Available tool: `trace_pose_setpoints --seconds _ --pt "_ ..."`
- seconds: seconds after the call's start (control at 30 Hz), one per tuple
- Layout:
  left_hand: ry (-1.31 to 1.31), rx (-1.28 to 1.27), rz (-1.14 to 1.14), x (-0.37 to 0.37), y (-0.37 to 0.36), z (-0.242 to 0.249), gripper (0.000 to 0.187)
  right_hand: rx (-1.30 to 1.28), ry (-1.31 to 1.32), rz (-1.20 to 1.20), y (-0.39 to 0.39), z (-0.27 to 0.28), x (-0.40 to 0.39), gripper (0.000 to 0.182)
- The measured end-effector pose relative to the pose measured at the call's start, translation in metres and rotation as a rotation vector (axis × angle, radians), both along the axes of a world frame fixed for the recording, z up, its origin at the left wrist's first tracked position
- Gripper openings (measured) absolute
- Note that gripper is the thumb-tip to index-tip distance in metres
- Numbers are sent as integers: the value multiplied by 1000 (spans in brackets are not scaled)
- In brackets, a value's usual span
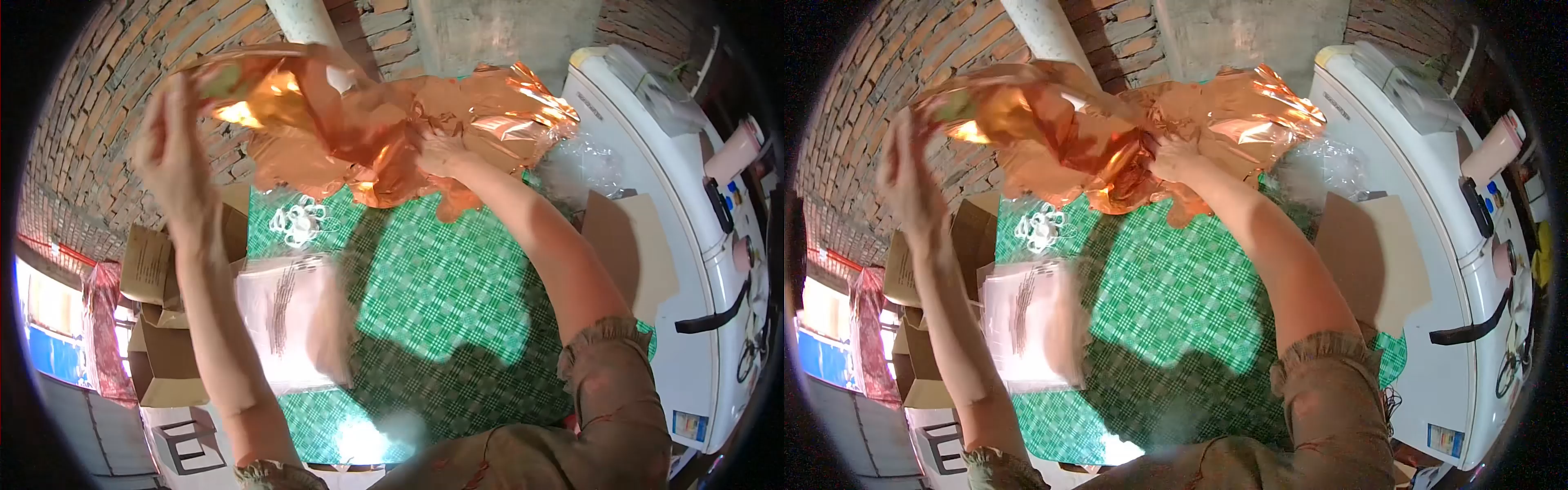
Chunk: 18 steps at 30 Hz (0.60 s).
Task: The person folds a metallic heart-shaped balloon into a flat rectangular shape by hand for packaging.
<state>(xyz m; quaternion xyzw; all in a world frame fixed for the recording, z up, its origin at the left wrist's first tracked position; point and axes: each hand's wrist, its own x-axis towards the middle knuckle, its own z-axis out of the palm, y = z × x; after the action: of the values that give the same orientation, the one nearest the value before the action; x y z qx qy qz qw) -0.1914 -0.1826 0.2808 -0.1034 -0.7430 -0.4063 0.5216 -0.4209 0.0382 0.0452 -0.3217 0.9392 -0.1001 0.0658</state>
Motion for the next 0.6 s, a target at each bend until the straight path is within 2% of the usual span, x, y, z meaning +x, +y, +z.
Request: trace_pose_setpoints --seconds 0.03,0.1,0.17,0.27,0.37,0.4,0.43,0.5,0.6 --pt "72 -8 56 15 -2 6 34 -45 5 -15 2 2 0 70" --pt "224 -56 101 49 1 16 33 128 64 105 7 5 -9 70" --pt "318 -37 -33 83 -22 16 31 162 95 120 11 9 -13 70" --pt "283 87 71 121 -6 13 28 -33 81 23 7 -7 -25 67" --pt "24 -115 181 146 8 1 24 -18 12 -43 -5 -11 -41 64" --pt "-40 -211 333 146 36 6 21 37 9 -44 0 9 -28 67" --pt "18 -342 286 140 52 13 22 87 54 -16 -4 13 -24 68" --pt "72 -256 287 156 40 18 24 185 150 19 -4 13 -35 69" --pt "226 -78 230 172 44 37 27 122 175 43 3 19 -29 70"
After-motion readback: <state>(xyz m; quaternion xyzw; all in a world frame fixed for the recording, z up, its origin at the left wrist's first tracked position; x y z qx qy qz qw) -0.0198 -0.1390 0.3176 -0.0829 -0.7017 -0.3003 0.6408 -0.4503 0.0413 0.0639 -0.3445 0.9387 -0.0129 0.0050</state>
